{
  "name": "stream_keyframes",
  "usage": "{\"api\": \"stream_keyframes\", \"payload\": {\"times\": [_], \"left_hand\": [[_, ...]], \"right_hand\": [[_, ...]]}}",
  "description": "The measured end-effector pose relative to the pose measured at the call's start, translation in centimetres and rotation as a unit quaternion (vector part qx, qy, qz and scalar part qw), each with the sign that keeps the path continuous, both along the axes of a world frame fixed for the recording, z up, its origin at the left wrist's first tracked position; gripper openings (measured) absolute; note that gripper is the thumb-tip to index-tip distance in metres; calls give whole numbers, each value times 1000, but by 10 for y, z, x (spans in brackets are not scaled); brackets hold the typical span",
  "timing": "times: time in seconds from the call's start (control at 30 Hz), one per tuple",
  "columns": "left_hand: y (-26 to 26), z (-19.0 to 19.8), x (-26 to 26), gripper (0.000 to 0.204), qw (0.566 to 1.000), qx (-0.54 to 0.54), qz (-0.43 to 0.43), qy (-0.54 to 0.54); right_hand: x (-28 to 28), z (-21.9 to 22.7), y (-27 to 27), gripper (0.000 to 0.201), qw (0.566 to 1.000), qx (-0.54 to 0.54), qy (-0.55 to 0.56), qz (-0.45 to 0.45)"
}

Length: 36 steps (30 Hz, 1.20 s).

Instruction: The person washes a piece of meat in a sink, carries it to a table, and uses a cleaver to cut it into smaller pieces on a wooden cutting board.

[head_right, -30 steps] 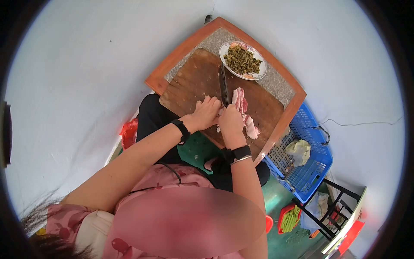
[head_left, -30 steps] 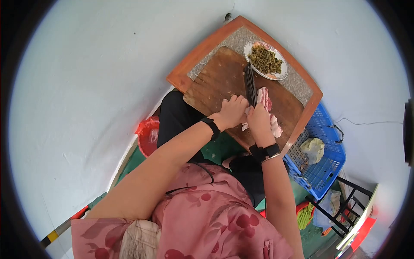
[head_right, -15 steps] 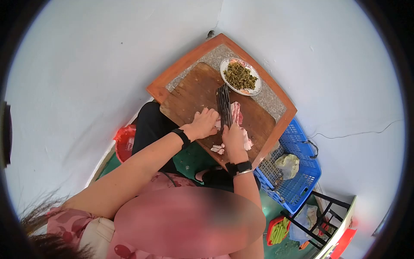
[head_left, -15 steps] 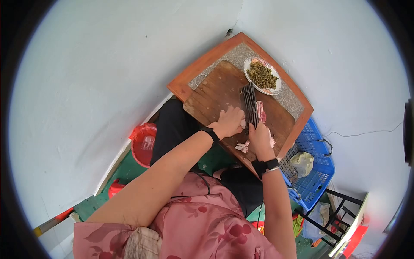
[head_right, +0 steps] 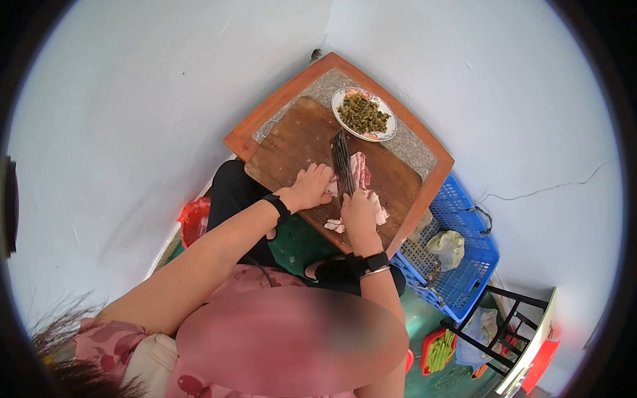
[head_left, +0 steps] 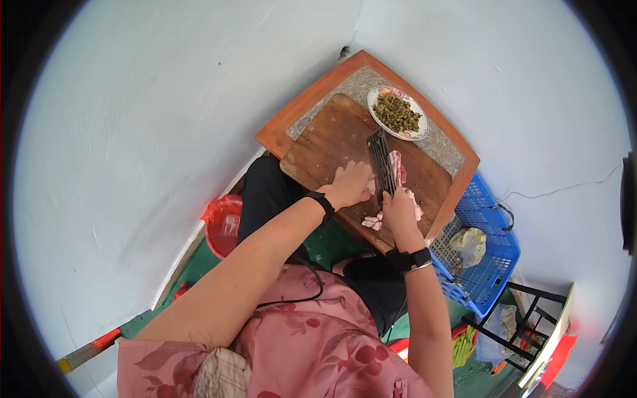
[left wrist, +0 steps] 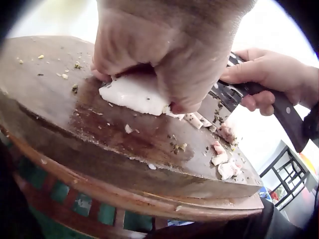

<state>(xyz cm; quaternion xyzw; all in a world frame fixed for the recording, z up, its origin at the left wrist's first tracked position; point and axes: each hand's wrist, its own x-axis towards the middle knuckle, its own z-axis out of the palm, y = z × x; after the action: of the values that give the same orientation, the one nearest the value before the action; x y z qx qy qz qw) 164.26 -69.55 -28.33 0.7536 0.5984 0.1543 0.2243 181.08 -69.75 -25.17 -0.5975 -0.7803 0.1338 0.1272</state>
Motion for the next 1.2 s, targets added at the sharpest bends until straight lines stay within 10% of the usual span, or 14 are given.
{"api": "stream_keyframes", "payload": {"times": [0.4,0.73,0.93,1.2], "left_hand": [[3,2,-22,45,996,12,-94,0],[-25,33,-6,48,993,113,0,-35],[-32,2,19,46,936,104,-321,-103],[-35,-13,33,28,930,64,-356,-74]], "right_hand": [[-25,1,34,29,994,-81,66,-38],[19,39,33,30,949,-163,243,-116],[23,53,21,29,907,-205,334,-155],[27,54,14,26,890,-216,367,-161]]}}
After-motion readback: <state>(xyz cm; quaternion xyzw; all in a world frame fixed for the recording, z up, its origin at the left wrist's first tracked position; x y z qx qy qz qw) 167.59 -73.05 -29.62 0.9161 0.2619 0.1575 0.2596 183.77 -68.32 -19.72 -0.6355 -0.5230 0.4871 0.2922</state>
